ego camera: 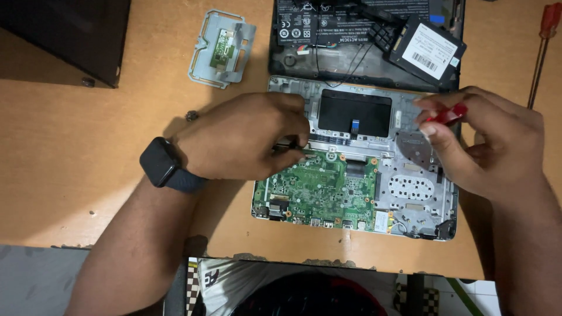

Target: Using a screwdriver to remove screws and then extracting the motherboard from a laptop chassis.

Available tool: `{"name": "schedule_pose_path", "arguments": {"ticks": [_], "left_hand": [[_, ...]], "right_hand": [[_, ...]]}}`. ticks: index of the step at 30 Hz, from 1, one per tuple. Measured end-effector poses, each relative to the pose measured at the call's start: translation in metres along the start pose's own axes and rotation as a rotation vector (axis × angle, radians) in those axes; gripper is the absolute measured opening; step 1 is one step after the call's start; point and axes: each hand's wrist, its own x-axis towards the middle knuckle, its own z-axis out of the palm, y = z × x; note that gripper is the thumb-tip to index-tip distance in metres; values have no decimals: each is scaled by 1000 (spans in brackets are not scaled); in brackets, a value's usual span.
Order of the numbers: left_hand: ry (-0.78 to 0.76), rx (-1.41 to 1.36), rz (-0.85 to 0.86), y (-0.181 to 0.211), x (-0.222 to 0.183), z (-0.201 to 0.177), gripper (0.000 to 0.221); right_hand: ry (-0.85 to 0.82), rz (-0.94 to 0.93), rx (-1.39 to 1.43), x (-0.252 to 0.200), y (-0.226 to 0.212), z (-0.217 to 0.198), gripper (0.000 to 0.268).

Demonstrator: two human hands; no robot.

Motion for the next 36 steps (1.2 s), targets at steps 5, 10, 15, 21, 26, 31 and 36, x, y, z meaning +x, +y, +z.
{"name": "schedule_pose_path", "arguments": {"ticks": [5, 10, 15, 21, 26, 31, 36], "left_hand": [[-19, 2, -11, -2, 0, 0, 20], [0, -4, -15, 0, 0, -1, 13], [120, -2, 40, 0, 0, -2, 10], [157, 14, 70, -1, 1, 1, 10], [216, 8, 94, -3, -1, 3, 8], [268, 49, 150, -8, 0, 5, 11], [289, 57, 169, -9, -1, 7, 10]], "right_hand": [[-40, 36, 63, 1, -5, 2, 13], [34, 30, 157, -6, -1, 6, 34], [107, 137, 379, -9, -5, 5, 47], [-21, -249, 562, -1, 9, 11, 44], [-178, -139, 529, -3, -13, 9, 29], [-305, 20, 427, -1, -24, 3, 30], [-233, -91, 463, -4, -11, 8, 31]]}}
